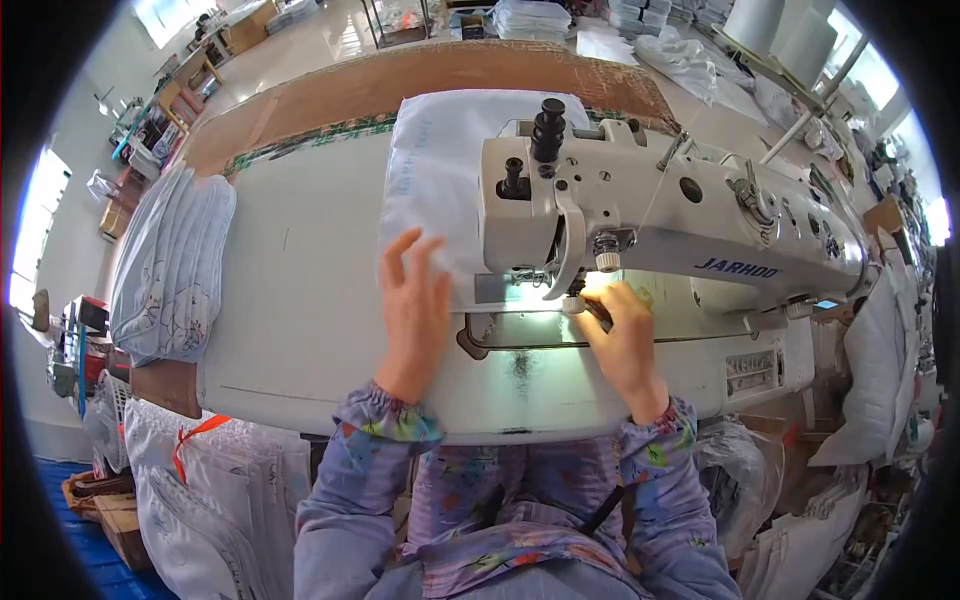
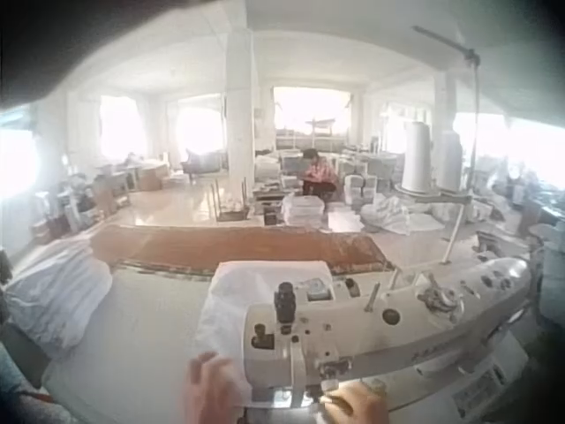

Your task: Use an industrial sewing machine to stitch the edges of white fabric bags or pillowcases featuring a printed cartoon character.

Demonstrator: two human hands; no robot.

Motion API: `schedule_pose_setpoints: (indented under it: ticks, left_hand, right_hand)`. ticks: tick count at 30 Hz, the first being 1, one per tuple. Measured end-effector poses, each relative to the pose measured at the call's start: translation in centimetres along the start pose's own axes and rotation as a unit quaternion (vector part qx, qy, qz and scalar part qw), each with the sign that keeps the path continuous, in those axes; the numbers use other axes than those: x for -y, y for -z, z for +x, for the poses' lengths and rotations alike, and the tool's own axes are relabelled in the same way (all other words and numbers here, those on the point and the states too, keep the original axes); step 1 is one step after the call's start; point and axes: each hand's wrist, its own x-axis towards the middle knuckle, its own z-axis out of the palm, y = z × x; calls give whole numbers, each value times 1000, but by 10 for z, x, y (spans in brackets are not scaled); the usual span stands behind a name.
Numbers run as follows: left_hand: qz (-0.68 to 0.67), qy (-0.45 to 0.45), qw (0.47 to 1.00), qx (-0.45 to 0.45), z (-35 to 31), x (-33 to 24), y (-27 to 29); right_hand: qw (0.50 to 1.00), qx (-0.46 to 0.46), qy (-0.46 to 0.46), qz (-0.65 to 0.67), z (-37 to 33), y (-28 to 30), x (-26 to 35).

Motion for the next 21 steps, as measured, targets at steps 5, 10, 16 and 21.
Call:
schedule_pose_setpoints:
  ticks: [5,10,16,21]
  left_hand:
    - [107,-102,973,180,-16,5,0]
    - [97,-93,973,186,1,8,-2]
    - [99,-104,970,196,16,19,-5]
    - [92,-108,973,183,13,17,-5]
  right_hand:
    - [999,-27,-24,28,-5,-1,0]
    - [999,-33,-15,17,-3,1,1]
    - [999,-30,-21,25,-5,-2,-2]
    - [998,-30,-31,40,-4,1,-1]
